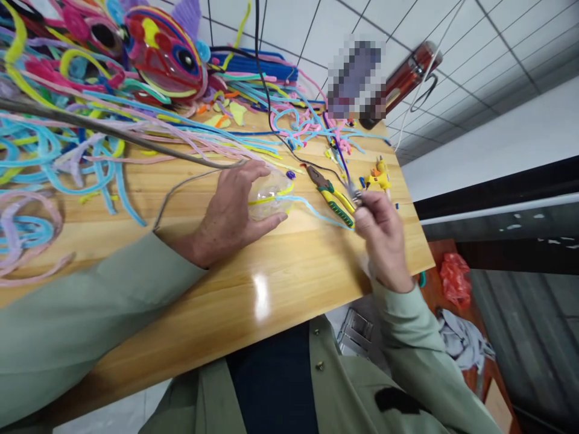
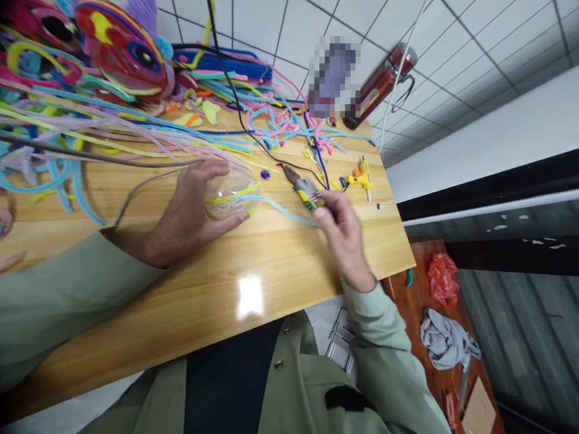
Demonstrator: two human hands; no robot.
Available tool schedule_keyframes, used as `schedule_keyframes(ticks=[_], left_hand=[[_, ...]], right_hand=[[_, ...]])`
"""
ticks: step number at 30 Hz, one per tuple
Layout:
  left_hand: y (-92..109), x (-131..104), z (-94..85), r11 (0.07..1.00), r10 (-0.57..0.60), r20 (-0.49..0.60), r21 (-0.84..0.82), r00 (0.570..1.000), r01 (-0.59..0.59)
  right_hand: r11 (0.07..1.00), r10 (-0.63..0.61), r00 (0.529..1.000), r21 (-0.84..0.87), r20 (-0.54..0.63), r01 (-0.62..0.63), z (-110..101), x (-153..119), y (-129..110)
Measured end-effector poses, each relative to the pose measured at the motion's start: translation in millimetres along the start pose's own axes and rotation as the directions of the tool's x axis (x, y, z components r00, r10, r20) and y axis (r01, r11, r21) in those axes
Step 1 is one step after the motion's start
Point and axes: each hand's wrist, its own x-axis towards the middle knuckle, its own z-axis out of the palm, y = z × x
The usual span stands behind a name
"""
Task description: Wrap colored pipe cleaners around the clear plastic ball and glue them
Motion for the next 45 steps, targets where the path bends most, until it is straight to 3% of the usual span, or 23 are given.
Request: schedule_keyframes(ticks=[3, 7, 11, 15, 27, 35, 41, 45], left_hand=[[4, 2, -0.8, 1.0, 0.0, 0.012, 0.0, 1.0, 0.0], [6, 4, -2.8, 1.0, 0.026, 0.038, 0.0, 0.999, -0.026], [6, 5, -4.5, 0.999, 0.04, 0.081, 0.005, 0.996, -0.041], [8, 3, -2.6, 1.0, 0.03, 0.062, 0.007, 0.998, -0.03], [9, 1, -3.9, 1.0, -0.011, 0.078, 0.027, 0.997, 0.009], [8, 1, -5.3, 1.0, 0.005, 0.091, 0.02, 0.996, -0.007], [5, 2, -5.4, 0.998, 0.056, 0.071, 0.007, 0.996, -0.057], [6, 1, -4.8, 1.0, 0.015, 0.078, 0.014, 0.997, -0.016]], right_hand=[[0.999, -0.025, 0.99, 0.031, 0.138, 0.02, 55, -24, -24], [0.997, -0.067, 0.98, 0.05, 0.188, 0.058, 83, -31, -18], [0.99, -0.137, 0.977, 0.042, 0.161, 0.132, 83, -19, -1], [0.981, -0.183, 0.97, -0.031, 0.159, 0.19, 83, -9, -4], [0.811, -0.432, 0.881, -0.344, 0.195, 0.474, 88, -29, -14], [0.764, -0.451, 0.866, -0.407, 0.218, 0.5, 93, -28, -13], [0.798, -0.441, 0.874, -0.355, 0.206, 0.486, 94, -26, -8], [0.819, -0.417, 0.885, -0.337, 0.209, 0.465, 92, -27, -6]])
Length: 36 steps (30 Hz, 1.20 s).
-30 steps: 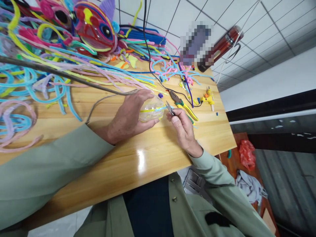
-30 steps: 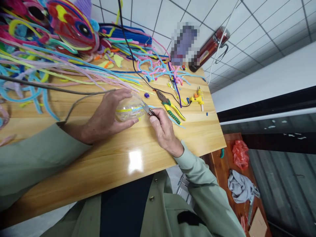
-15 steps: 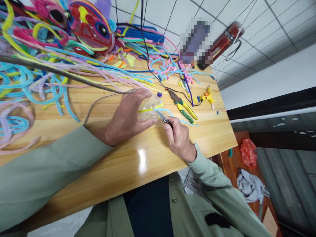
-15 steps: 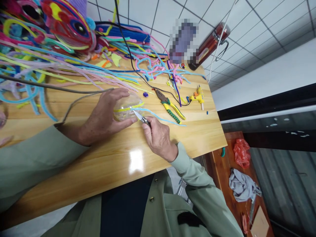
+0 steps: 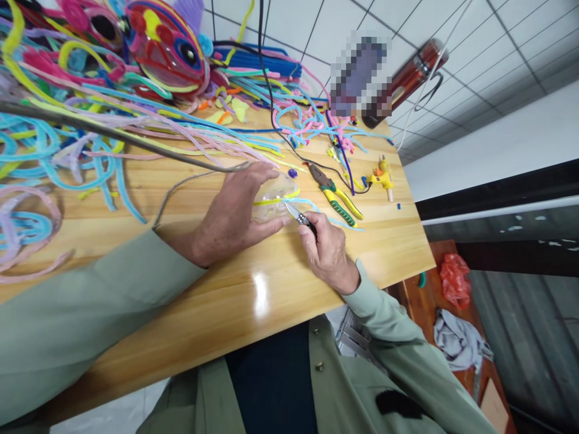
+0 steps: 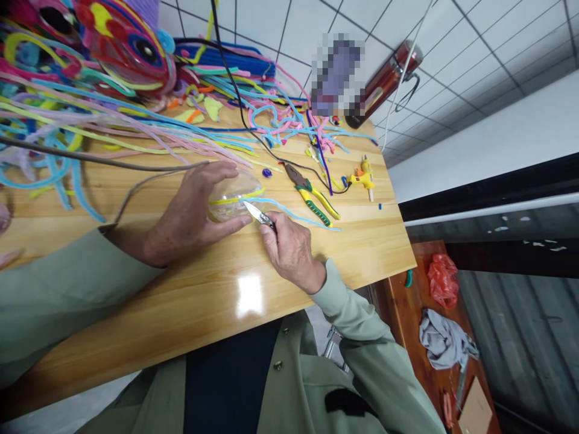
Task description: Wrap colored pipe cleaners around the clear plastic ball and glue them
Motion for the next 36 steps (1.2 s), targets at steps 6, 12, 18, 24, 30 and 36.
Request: schedule_keyframes(ticks=[6, 12, 18, 24, 30, 36], left_hand=[[3.2, -0.2, -0.7, 0.998, -0.062, 0.029, -0.006, 0.998, 0.062], [3.9, 0.6, -2.0, 0.997, -0.047, 0.017, -0.058, 0.999, 0.048], [1.6, 1.7, -2.2, 0.999, -0.003, 0.015, -0.035, 1.0, 0.003], [2.1, 2.5, -3.1, 0.999, -0.034, 0.015, -0.03, 0.999, 0.034], [3.1, 1.1, -3.8, 0.999, -0.039, 0.04, -0.014, 0.998, 0.039], [2.8, 1.2, -3.8, 0.999, -0.016, 0.03, -0.035, 0.999, 0.017]], right_hand=[[0.999, 0.026, 1.0, -0.037, -0.012, -0.027, 3.0, -0.9, 0.3], [1.0, 0.002, 1.0, -0.025, -0.011, -0.002, 5.6, 1.8, 2.6], [0.999, -0.035, 0.999, -0.014, -0.041, 0.035, 5.0, 4.2, 3.4], [0.998, -0.051, 0.998, -0.029, -0.043, 0.05, -0.1, 1.2, 1.2], [1.0, 0.007, 1.0, 0.001, 0.01, -0.007, 3.1, 0.8, 4.4], [0.998, -0.057, 0.997, -0.031, -0.06, 0.055, 4.6, 3.0, 5.1]])
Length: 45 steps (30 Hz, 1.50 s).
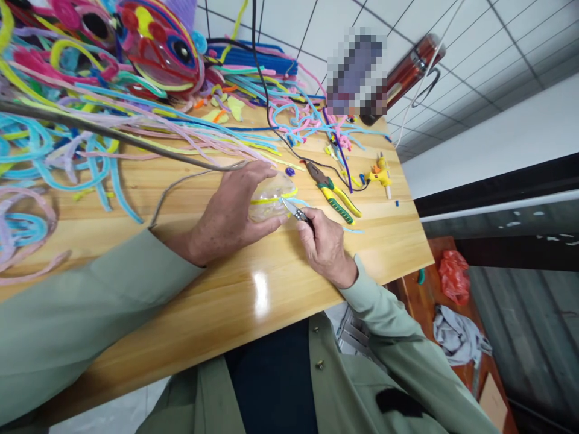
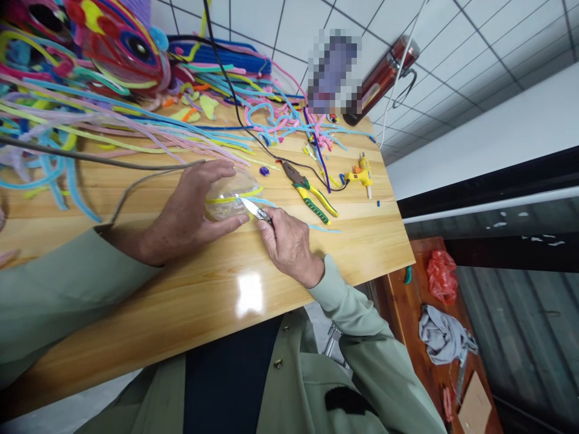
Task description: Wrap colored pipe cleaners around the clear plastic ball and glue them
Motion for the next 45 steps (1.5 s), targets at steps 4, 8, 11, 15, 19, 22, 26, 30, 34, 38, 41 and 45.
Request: schedule_keyframes(ticks=[4, 8, 11, 15, 19, 22, 26, 30, 34, 38, 41, 45], left_hand=[[-1.5, 0.3, 1.0, 1.0, -0.005, -0.005, 0.006, 1.0, 0.005], [-1.7, -0.5, 2.2, 0.999, -0.036, -0.001, 0.02, 0.999, 0.036], [-1.5, -1.1, 2.3, 0.999, -0.034, 0.002, 0.023, 0.999, 0.034], [-2.0, -1.1, 1.8, 1.0, -0.03, 0.016, 0.01, 0.999, 0.03], [-2.5, 0.0, 1.0, 1.0, -0.02, 0.008, -0.006, 1.0, 0.02], [-3.3, 0.4, 0.8, 1.0, -0.011, 0.007, -0.008, 1.0, 0.011], [-4.7, -0.1, 3.1, 1.0, 0.004, -0.011, -0.021, 1.0, -0.004], [-4.0, 0.1, 3.7, 0.997, 0.063, -0.056, -0.042, 0.996, -0.066], [-1.7, 1.3, -0.8, 0.996, 0.042, -0.019, -0.075, 0.999, -0.044], [0.5, 1.0, -0.8, 0.994, 0.001, -0.008, -0.112, 1.0, -0.002], [2.3, -0.6, 3.1, 0.991, -0.028, -0.041, -0.136, 0.999, 0.022], [3.9, -2.0, 4.7, 0.991, -0.046, -0.031, -0.13, 0.998, 0.042]], right_hand=[[0.999, -0.015, 1.0, 0.042, -0.014, 0.015, -2.3, -1.8, -0.6], [0.998, 0.021, 0.999, 0.062, 0.028, -0.023, -3.3, -4.0, 1.1], [0.996, 0.043, 0.998, 0.069, 0.053, -0.047, -2.5, -3.7, 2.2], [1.0, 0.016, 1.0, 0.018, 0.027, -0.017, -0.3, -1.0, 2.1], [1.0, 0.008, 1.0, 0.024, 0.017, -0.009, -1.4, 1.0, 2.1], [0.997, 0.057, 0.998, 0.05, 0.027, -0.058, -4.9, 0.2, 1.7], [0.988, 0.111, 0.993, 0.098, 0.05, -0.116, -7.5, -2.1, -0.6], [0.986, 0.119, 0.99, 0.111, 0.079, -0.127, -7.3, -1.4, -3.8], [0.977, 0.129, 0.988, 0.158, 0.085, -0.142, -8.6, 1.4, -5.4], [0.969, 0.145, 0.987, 0.192, 0.067, -0.156, -9.0, 2.8, -4.9], [0.969, 0.147, 0.987, 0.189, 0.07, -0.158, -8.2, 3.5, -3.5], [0.986, 0.071, 0.997, 0.15, 0.02, -0.074, -6.3, 5.5, -0.1]])
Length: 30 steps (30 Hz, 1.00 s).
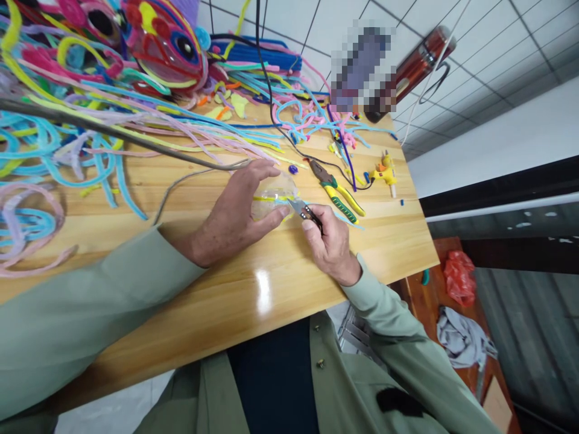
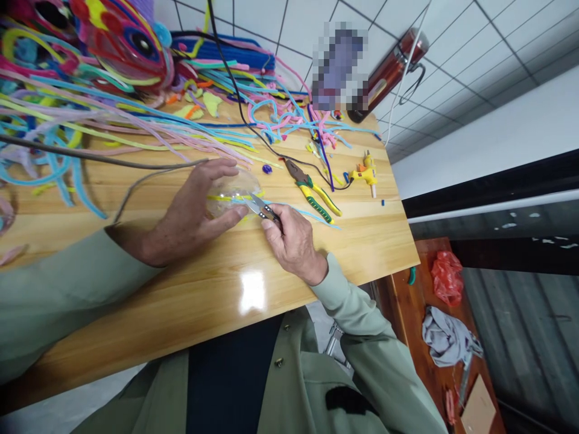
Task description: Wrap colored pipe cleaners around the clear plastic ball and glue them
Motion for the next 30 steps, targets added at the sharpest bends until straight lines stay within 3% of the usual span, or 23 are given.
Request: schedule_keyframes(ticks=[9, 30], left_hand=[[1.3, 0.0, -2.2, 1.0, -0.013, 0.01, -0.015, 1.0, 0.014], [4.8, 0.7, -4.4, 0.999, -0.032, 0.018, -0.044, 0.999, 0.032]], right_hand=[[0.995, -0.087, 0.996, -0.056, -0.018, 0.086, 3.5, -0.6, 6.6], [0.998, -0.011, 0.999, -0.069, 0.036, 0.014, 5.6, -4.3, 8.3]])
